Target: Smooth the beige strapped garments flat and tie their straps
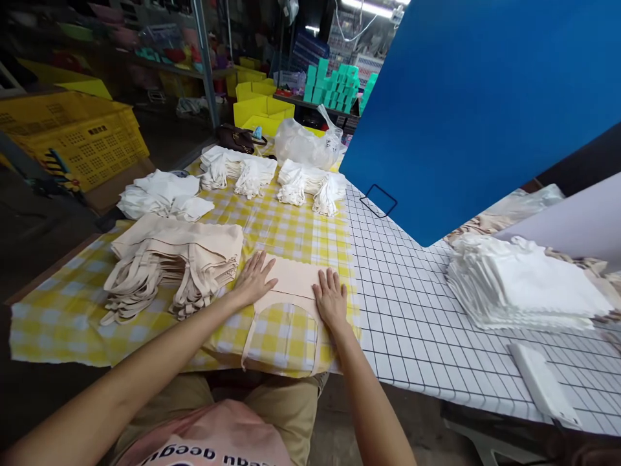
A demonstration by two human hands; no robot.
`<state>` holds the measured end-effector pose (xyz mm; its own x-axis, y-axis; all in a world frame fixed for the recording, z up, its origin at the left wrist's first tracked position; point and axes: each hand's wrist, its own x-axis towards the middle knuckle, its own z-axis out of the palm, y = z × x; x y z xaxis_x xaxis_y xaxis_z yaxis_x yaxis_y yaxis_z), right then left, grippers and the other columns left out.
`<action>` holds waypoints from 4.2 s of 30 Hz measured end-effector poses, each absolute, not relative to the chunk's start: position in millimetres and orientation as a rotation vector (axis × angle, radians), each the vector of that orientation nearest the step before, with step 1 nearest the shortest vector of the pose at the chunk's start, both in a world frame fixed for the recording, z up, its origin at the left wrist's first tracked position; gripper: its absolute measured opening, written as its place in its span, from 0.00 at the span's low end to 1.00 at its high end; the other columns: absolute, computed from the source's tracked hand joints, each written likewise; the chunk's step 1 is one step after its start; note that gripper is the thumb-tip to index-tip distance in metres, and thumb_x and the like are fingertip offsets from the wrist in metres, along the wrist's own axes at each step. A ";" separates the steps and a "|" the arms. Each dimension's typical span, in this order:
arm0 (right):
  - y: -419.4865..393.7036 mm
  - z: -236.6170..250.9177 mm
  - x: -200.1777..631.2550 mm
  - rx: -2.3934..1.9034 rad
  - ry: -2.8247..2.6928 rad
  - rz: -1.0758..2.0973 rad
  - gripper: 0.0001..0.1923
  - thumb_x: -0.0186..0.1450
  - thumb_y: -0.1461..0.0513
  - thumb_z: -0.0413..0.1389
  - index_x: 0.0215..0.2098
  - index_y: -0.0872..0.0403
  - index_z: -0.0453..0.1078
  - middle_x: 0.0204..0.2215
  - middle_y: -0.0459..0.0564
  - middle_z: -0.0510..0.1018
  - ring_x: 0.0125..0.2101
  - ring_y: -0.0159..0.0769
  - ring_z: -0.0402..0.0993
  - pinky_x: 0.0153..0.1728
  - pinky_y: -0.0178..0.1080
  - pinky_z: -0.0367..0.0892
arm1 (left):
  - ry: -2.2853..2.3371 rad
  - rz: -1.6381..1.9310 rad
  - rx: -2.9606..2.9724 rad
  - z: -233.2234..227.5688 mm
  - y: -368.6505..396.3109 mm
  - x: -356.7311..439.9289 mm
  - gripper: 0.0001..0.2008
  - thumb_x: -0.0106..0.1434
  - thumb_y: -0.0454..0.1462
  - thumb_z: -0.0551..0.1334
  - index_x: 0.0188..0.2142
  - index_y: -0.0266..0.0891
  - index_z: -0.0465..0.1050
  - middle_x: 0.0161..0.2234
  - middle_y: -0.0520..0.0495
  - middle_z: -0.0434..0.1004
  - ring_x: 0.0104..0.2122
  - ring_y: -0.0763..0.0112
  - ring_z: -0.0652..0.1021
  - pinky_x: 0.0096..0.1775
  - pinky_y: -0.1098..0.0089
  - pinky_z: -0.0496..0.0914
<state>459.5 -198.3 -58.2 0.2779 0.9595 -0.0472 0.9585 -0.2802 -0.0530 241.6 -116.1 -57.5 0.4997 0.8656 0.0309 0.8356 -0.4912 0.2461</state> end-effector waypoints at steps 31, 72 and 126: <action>-334.7 -18.4 451.2 -2.119 -1.089 0.841 0.22 0.61 0.48 0.45 0.38 0.56 0.70 0.30 0.54 0.77 0.34 0.43 0.72 0.38 0.43 0.66 | 0.967 -0.040 2.503 -33.5 -188.0 277.2 0.38 0.60 0.50 0.54 0.64 0.39 0.41 0.65 0.37 0.29 0.63 0.53 0.35 0.58 0.44 0.34; -365.8 45.3 423.6 -1.576 -0.765 0.988 0.18 0.57 0.49 0.55 0.39 0.53 0.69 0.38 0.57 0.79 0.41 0.44 0.73 0.39 0.43 0.67 | 0.817 0.037 2.609 -45.7 -202.5 322.4 0.31 0.64 0.48 0.49 0.63 0.41 0.47 0.65 0.40 0.34 0.64 0.54 0.38 0.59 0.44 0.35; -235.7 -21.2 442.7 -2.059 -1.563 0.354 0.07 0.59 0.68 0.46 0.25 0.53 0.62 0.26 0.48 0.72 0.27 0.33 0.66 0.29 0.33 0.58 | 0.852 0.345 2.168 -22.9 -149.2 315.9 0.09 0.55 0.29 0.57 0.36 0.37 0.71 0.40 0.46 0.69 0.42 0.66 0.70 0.41 0.69 0.65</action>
